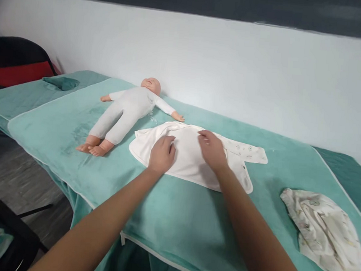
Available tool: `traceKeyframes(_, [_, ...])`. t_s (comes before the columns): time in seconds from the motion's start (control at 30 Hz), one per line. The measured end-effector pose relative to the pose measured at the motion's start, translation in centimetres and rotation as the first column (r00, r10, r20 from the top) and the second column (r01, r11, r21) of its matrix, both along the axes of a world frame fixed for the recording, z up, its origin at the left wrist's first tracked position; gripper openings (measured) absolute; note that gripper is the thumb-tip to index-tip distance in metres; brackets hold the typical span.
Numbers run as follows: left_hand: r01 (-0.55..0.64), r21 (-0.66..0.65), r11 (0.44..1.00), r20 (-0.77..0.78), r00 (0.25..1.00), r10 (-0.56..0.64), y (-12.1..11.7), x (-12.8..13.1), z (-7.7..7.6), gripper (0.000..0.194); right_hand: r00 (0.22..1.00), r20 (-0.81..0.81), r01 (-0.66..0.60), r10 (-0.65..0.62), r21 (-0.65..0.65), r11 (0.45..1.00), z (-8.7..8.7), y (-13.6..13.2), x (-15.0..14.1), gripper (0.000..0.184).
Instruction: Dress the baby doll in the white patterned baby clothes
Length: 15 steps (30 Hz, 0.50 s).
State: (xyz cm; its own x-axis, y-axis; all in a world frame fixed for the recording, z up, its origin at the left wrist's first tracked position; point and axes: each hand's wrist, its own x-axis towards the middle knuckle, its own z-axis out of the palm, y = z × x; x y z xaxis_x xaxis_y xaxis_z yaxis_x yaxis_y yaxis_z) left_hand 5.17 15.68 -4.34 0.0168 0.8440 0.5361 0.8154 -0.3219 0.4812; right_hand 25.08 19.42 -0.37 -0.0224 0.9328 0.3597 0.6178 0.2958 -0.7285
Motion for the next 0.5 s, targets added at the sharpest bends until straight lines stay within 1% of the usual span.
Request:
traceKeyframes(0.03, [-0.024, 0.036, 0.999, 0.059, 0.998, 0.022, -0.1, -0.1, 0.0, 0.03, 0.997, -0.042, -0.074, 0.071, -0.093, 0.993, -0.1, 0.8, -2.8, 0.024])
traceKeyframes(0.07, [-0.062, 0.076, 0.995, 0.124, 0.991, 0.052, -0.3, -0.4, 0.1, 0.03, 0.993, -0.087, -0.089, 0.076, -0.167, 0.982, -0.3, 1.7, -5.3, 0.024])
traceKeyframes(0.1, [-0.106, 0.116, 0.987, 0.189, 0.978, 0.083, -0.6, -0.7, 0.2, 0.029, 0.995, -0.091, -0.052, 0.033, -0.212, 0.976, -0.6, 2.6, -7.4, 0.023])
traceKeyframes(0.13, [-0.155, 0.156, 0.976, 0.247, 0.962, 0.113, -0.9, -1.1, 0.3, 0.028, 0.997, -0.083, -0.029, 0.011, -0.218, 0.975, -1.0, 3.6, -9.0, 0.023])
traceKeyframes(0.17, [-0.204, 0.19, 0.961, 0.294, 0.945, 0.142, -1.4, -1.7, 0.4, 0.026, 0.998, -0.057, 0.02, -0.033, -0.209, 0.978, -1.3, 4.3, -10.1, 0.025])
traceKeyframes(0.23, [-0.316, 0.213, 0.925, 0.348, 0.909, 0.23, -2.6, -3.4, 0.4, 0.026, 0.996, 0.009, 0.088, -0.087, -0.166, 0.982, -1.9, 5.3, -11.0, 0.032])
traceKeyframes(0.27, [-0.38, 0.189, 0.905, 0.351, 0.887, 0.3, -3.3, -4.4, 0.3, 0.028, 0.995, 0.025, 0.095, -0.092, -0.158, 0.983, -2.1, 5.5, -11.0, 0.036])
traceKeyframes(0.33, [-0.513, 0.093, 0.854, 0.314, 0.829, 0.463, -4.8, -6.2, 0.1, 0.033, 0.999, 0.016, 0.048, -0.046, -0.18, 0.983, -2.3, 5.4, -10.5, 0.044])
traceKeyframes(0.37, [-0.54, 0.033, 0.841, 0.274, 0.814, 0.512, -5.4, -6.9, 0.0, 0.036, 1.0, -0.011, 0.004, -0.006, -0.199, 0.98, -2.4, 5.2, -10.2, 0.046])
traceKeyframes(0.43, [-0.551, -0.058, 0.833, 0.151, 0.82, 0.553, -6.1, -7.8, -0.1, 0.043, 0.997, -0.06, -0.055, 0.043, -0.217, 0.975, -2.4, 5.0, -9.8, 0.047])
traceKeyframes(0.5, [-0.55, -0.114, 0.827, 0.056, 0.828, 0.558, -6.2, -7.8, 0.0, 0.049, 0.998, -0.048, -0.055, 0.045, -0.214, 0.975, -2.3, 5.0, -9.8, 0.046])
